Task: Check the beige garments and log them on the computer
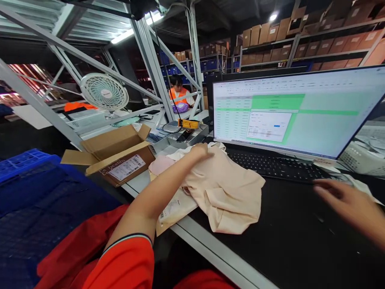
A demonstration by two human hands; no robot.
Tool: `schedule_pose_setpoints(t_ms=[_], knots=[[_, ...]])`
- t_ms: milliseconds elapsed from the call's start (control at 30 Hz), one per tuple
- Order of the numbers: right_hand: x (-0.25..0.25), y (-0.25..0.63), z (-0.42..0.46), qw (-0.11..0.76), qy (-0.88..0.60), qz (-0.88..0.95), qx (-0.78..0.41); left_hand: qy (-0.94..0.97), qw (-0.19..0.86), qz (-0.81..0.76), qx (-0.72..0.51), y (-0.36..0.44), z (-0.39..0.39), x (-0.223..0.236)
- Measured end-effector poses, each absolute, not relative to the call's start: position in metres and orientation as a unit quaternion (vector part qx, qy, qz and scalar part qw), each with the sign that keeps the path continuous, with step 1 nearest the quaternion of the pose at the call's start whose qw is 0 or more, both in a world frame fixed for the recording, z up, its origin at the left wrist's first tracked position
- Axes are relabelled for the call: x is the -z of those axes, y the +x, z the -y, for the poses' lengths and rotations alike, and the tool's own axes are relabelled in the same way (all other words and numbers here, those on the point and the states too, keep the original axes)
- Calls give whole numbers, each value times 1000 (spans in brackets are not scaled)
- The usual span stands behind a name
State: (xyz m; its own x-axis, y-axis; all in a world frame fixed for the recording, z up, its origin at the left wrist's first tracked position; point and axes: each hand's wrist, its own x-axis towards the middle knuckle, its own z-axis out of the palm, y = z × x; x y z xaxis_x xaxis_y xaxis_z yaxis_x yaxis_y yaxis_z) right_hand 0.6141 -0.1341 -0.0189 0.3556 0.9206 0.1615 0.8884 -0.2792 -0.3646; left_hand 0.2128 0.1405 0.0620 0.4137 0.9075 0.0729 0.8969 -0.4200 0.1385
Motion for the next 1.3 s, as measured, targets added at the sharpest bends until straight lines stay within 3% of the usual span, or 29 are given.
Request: schedule_pose_setpoints(t_ms=[167, 367, 467, 533, 600, 700, 800, 867, 933, 1033, 1167, 1233, 1300], knots=[[22, 536, 70, 204, -721, 624, -221, 850, 122, -510, -43, 221, -160, -53], [26, 499, 25, 231, -661, 669, -249, 871, 194, -424, -152, 186, -129, -92], [25, 485, 16, 270, -643, 680, -227, 868, 260, -343, -247, 155, -104, -121], [17, 473, 8, 304, -629, 682, -217, 861, 251, -308, -318, 135, -90, -141], [-2, 460, -3, 368, -586, 684, -232, 850, 165, -307, -395, 116, -82, -159], [-46, 436, -20, 475, -520, 677, -212, 793, -52, -315, -518, 83, -75, -169], [-86, 411, -25, 537, -497, 675, -96, 718, -278, -275, -576, 40, -64, -143], [-91, 396, -18, 547, -462, 697, 23, 722, -347, -233, -551, 10, -49, -105], [-73, 385, -7, 510, -416, 741, 134, 752, -363, -212, -508, -18, -27, -60], [-22, 376, 13, 368, -363, 833, 199, 818, -342, -195, -419, -47, 11, 3], [33, 376, 40, 139, -358, 908, 164, 907, -286, -235, -203, -64, 46, 51], [44, 377, 52, 87, -380, 911, 137, 907, -263, -288, -162, -67, 56, 62], [48, 376, 64, 90, -395, 905, 127, 893, -242, -337, -177, -66, 67, 66]])
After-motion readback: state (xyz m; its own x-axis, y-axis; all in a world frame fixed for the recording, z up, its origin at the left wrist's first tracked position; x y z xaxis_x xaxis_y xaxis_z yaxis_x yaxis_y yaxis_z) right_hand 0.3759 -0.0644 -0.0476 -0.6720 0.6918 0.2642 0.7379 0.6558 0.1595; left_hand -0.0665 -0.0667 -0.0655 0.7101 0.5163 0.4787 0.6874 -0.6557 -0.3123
